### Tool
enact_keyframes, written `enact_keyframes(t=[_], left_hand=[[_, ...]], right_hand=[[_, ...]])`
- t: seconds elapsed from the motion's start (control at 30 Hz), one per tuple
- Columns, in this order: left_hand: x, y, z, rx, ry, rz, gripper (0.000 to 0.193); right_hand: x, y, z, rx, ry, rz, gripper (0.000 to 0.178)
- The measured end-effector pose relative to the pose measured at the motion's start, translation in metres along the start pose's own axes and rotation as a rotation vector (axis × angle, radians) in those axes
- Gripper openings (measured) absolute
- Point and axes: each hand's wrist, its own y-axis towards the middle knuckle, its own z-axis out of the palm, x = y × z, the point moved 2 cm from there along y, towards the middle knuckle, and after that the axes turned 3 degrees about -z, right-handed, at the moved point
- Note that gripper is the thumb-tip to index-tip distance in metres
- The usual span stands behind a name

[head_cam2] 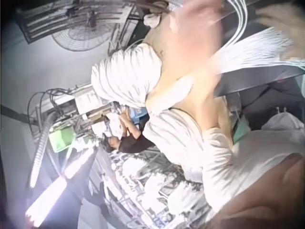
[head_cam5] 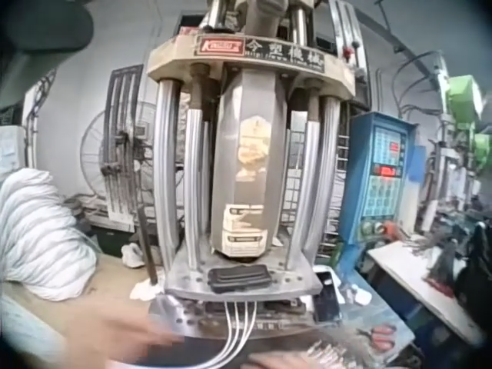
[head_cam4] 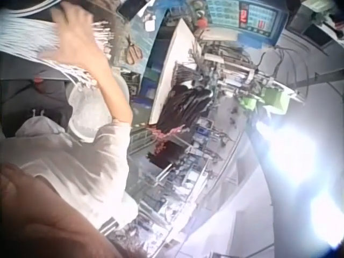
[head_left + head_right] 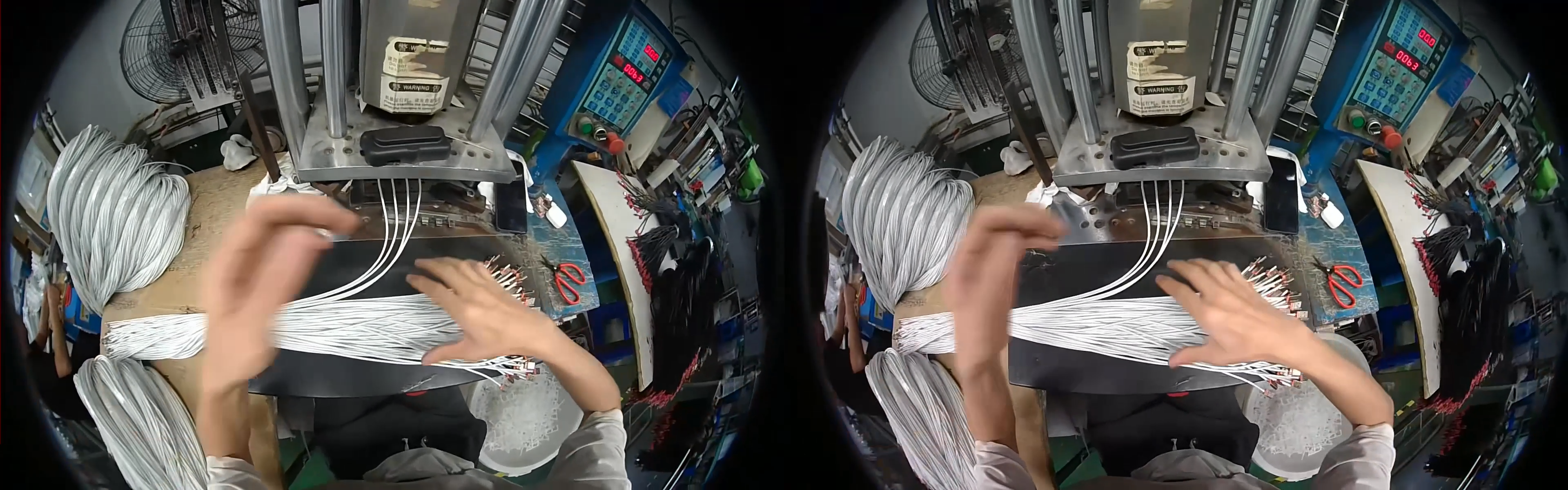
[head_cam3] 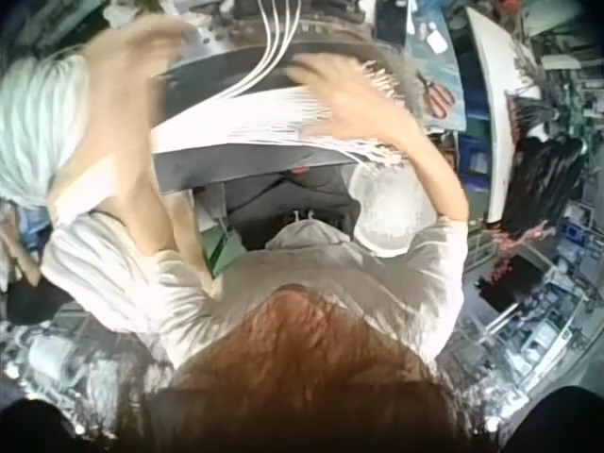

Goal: The person inserts cable ends into a metal fixture, loads the fixture into a molding machine, operates the press, and removes the molded cables.

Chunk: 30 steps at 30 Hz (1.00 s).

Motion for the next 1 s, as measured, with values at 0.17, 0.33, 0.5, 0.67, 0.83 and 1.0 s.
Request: enact_keyframes(t=[0.17, 0.33, 0.5, 0.67, 0.83, 1.0], left_hand=[[0.129, -0.022, 0.046, 0.543, 0.852, -0.193, 0.026], [0.143, -0.007, -0.015, 0.528, 1.035, -0.128, 0.028], [0.109, -0.013, 0.01, 0.755, 0.953, -0.155, 0.028], [0.115, -0.029, 0.012, 0.63, 0.911, 0.104, 0.02], [0.109, -0.031, -0.005, 0.072, 0.653, 0.047, 0.013], [0.125, -0.033, -0.002, 0.101, 0.952, 0.267, 0.011]], right_hand=[[-0.012, -0.028, 0.028, 0.398, -0.186, -0.014, 0.111], [-0.055, -0.053, 0.004, 0.489, -0.201, -0.047, 0.096], [-0.088, -0.027, -0.02, 0.59, -0.009, 0.009, 0.071], [-0.072, 0.022, 0.023, 0.389, 0.355, 0.129, 0.058], [-0.03, 0.041, 0.012, 0.266, 0.332, 0.232, 0.044], [-0.086, 0.02, -0.02, 0.543, 0.071, 0.255, 0.032]])
